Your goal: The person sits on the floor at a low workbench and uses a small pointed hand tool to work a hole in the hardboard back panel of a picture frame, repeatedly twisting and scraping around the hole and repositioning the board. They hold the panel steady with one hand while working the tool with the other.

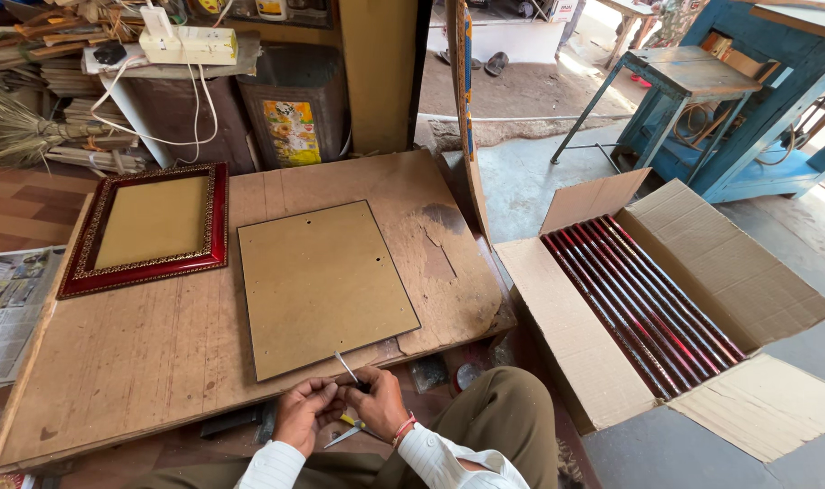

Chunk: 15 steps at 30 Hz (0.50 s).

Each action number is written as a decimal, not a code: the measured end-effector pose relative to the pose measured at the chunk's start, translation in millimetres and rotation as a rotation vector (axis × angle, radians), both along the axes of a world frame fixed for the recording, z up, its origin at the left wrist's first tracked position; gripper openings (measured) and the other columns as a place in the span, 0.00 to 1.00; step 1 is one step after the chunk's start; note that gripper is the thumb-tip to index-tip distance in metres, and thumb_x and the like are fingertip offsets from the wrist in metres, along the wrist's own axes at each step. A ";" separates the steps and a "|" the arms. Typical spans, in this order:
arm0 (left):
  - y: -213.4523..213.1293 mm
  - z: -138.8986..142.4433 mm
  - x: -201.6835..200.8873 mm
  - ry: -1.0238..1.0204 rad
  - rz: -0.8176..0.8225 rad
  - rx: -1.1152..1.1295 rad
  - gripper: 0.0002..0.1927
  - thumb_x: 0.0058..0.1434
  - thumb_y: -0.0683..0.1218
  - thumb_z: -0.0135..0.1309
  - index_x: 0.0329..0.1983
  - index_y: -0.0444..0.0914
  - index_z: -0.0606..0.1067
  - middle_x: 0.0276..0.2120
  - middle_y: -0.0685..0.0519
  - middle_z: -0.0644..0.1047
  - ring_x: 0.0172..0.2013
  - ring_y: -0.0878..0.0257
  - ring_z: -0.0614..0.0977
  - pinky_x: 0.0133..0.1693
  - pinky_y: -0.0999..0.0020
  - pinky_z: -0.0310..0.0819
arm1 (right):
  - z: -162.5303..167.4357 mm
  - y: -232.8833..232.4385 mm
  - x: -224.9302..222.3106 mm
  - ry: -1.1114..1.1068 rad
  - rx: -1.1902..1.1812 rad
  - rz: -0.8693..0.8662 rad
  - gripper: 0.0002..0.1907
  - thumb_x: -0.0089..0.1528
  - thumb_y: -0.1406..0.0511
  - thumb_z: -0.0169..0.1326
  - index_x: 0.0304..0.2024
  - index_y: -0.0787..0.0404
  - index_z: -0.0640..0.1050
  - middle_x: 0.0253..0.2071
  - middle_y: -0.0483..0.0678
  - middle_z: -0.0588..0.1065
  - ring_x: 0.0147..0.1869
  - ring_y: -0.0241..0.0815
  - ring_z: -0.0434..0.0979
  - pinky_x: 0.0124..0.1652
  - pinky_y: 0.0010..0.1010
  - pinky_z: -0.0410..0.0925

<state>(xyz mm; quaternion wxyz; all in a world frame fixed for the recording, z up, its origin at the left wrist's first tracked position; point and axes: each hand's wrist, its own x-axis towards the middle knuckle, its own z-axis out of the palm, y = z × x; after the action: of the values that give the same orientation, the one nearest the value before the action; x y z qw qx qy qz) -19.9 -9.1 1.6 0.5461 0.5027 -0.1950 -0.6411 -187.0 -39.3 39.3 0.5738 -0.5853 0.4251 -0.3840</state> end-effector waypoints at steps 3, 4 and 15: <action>0.1 -10.5 -1.7 0.158 0.005 0.039 0.07 0.64 0.45 0.56 0.40 0.37 0.78 0.30 0.52 0.82 0.29 0.61 0.82 0.32 0.63 0.77 | 4.6 0.8 -0.4 -0.012 0.016 -0.013 0.09 0.58 0.71 0.63 0.41 0.69 0.84 0.33 0.46 0.83 0.36 0.29 0.79 0.37 0.22 0.73; 0.3 -11.1 -3.2 0.201 0.004 0.054 0.08 0.64 0.47 0.56 0.40 0.38 0.78 0.29 0.53 0.81 0.28 0.61 0.81 0.31 0.62 0.76 | 5.7 1.1 -0.2 -0.038 0.055 -0.023 0.09 0.58 0.70 0.63 0.40 0.68 0.84 0.32 0.46 0.83 0.36 0.28 0.79 0.37 0.22 0.73; -1.4 -8.1 -6.3 0.276 -0.012 0.129 0.12 0.63 0.52 0.58 0.37 0.39 0.78 0.28 0.54 0.79 0.28 0.61 0.80 0.31 0.62 0.76 | 9.8 1.4 -3.0 0.120 -0.261 -0.042 0.09 0.56 0.70 0.65 0.38 0.69 0.84 0.32 0.52 0.81 0.34 0.38 0.80 0.35 0.28 0.71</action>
<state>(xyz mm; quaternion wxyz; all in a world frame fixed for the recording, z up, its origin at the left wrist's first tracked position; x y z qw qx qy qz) -26.1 -10.6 -6.5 0.5303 0.4428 -0.0793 -0.7186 -190.0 -37.9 49.0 0.4581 -0.6679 0.4173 -0.4123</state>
